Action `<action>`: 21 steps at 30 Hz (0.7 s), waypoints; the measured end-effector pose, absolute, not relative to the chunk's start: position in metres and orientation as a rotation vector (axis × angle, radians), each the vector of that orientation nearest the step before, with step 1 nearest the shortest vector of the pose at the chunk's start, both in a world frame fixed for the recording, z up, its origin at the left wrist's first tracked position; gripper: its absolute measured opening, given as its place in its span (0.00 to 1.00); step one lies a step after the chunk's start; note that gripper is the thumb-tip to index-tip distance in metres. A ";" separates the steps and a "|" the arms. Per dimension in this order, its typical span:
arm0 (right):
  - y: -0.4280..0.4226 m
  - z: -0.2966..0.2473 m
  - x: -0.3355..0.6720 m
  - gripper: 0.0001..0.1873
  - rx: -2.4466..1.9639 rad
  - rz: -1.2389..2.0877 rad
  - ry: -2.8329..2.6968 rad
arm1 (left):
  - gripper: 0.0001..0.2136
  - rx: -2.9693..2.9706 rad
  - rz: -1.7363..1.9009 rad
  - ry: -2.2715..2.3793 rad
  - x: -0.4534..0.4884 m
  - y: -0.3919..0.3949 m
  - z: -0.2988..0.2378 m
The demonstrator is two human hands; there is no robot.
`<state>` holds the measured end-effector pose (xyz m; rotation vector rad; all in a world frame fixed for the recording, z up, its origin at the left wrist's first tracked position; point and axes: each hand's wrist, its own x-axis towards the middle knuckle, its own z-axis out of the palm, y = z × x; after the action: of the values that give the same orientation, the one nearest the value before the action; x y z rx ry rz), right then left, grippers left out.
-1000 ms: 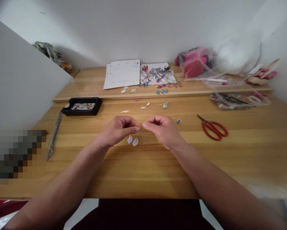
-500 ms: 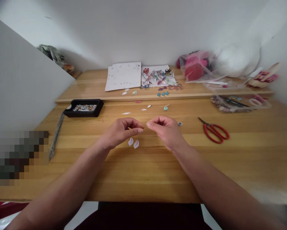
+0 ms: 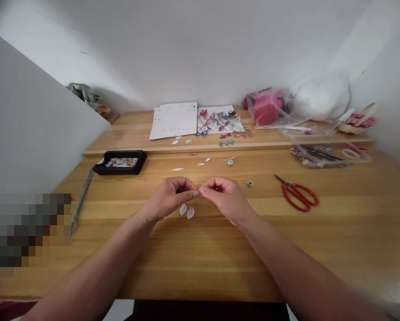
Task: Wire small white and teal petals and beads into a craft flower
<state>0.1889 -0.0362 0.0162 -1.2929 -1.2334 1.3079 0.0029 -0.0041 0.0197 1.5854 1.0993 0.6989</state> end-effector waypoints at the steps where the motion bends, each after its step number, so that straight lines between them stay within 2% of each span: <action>1: -0.036 0.016 0.189 0.15 -1.293 1.311 -1.233 | 0.12 1.582 0.692 1.104 0.003 -0.004 0.020; 12: -0.036 0.017 0.190 0.16 -1.270 1.308 -1.185 | 0.16 1.540 0.715 1.093 0.005 -0.004 0.017; 21: -0.036 0.015 0.189 0.18 -1.259 1.360 -1.212 | 0.15 1.613 0.699 1.152 0.005 -0.007 0.021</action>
<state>0.1887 -0.0364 0.0147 -1.2588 -1.2122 1.3602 0.0049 -0.0067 0.0211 1.6129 1.1525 0.6988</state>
